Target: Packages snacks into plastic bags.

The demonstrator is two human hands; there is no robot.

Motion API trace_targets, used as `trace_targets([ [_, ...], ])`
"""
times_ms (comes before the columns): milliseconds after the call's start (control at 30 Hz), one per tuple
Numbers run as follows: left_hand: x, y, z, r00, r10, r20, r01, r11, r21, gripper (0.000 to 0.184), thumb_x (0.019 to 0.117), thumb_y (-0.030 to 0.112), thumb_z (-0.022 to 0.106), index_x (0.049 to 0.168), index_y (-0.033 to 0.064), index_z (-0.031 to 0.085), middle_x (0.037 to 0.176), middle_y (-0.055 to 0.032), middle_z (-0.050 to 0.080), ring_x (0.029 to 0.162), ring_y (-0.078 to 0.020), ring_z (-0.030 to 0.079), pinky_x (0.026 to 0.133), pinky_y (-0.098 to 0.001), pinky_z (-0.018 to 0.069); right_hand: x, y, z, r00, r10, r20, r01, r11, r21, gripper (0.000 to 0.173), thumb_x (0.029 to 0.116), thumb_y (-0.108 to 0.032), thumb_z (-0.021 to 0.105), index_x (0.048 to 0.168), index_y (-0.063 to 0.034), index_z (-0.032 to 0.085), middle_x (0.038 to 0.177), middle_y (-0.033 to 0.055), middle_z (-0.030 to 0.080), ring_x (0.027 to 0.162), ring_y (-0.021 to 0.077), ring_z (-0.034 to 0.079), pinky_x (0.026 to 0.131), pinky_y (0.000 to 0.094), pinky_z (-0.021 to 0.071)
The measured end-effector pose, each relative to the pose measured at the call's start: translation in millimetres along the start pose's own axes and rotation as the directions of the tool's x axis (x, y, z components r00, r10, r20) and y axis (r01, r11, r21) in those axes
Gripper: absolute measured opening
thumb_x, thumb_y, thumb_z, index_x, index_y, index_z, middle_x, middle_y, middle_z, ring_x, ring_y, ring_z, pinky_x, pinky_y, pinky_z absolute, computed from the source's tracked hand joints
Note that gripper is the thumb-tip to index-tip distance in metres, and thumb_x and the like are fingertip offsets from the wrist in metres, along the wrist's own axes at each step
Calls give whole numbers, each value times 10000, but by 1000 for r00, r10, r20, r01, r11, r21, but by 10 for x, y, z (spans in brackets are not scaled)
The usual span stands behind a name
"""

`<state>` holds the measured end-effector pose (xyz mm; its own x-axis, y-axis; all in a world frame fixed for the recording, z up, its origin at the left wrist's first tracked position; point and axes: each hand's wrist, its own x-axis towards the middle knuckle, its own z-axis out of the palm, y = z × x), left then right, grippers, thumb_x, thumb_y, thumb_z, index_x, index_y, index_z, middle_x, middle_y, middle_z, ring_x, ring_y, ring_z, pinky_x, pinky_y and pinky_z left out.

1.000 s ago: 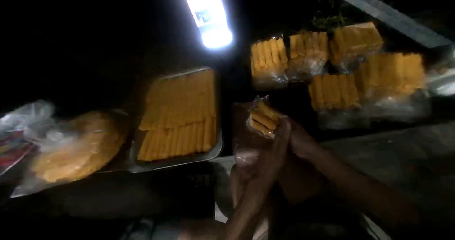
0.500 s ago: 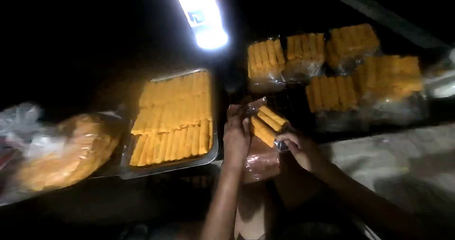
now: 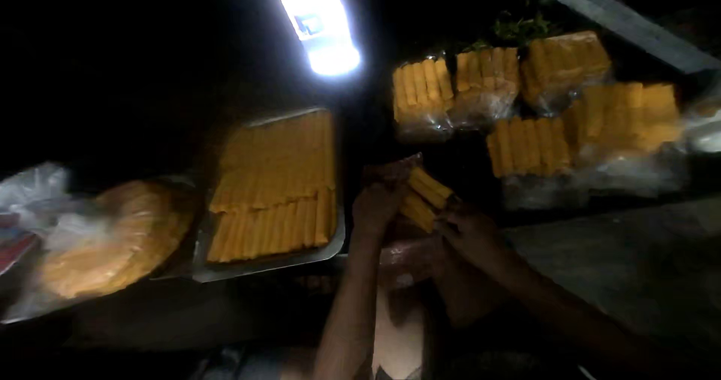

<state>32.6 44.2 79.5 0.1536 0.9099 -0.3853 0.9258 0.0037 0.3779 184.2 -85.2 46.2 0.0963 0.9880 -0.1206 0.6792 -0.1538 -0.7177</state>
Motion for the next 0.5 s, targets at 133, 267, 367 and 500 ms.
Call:
trace_targets([
  [133,3,-3,6,1000,28,7,-27,999,-46,571,999,506,588,1224,-12,671,1172,-277,674,1140,-452,633,978,-667,460,-4,-28,0,1000,27,2,-27,999,-26,460,1063,-290,515,1458,-59,565,1433,211,582,1333,360,556,1116,506,439],
  [267,25,-45,60,998,56,-5,-56,990,-133,539,986,483,625,1248,14,665,1164,-255,681,1127,-425,641,977,-644,478,55,-20,-13,999,27,-46,-28,999,-33,399,1081,-252,484,1377,-26,628,1379,212,623,1284,360,597,1089,507,467],
  [367,30,-68,65,995,102,-9,-102,980,-173,441,1002,393,633,1244,26,670,1157,-239,685,1102,-407,650,966,-630,484,104,-1,-4,993,29,-112,-34,998,-46,325,1059,-180,518,1277,4,673,1247,221,680,1155,364,665,1010,509,521],
  [500,74,-136,117,977,193,-87,-206,962,-179,420,1024,317,613,1335,34,609,1184,-227,684,1095,-389,667,959,-609,512,167,-24,9,987,87,-135,-93,995,-37,321,1049,-193,547,1280,5,647,1191,205,696,1091,352,686,961,528,540],
])
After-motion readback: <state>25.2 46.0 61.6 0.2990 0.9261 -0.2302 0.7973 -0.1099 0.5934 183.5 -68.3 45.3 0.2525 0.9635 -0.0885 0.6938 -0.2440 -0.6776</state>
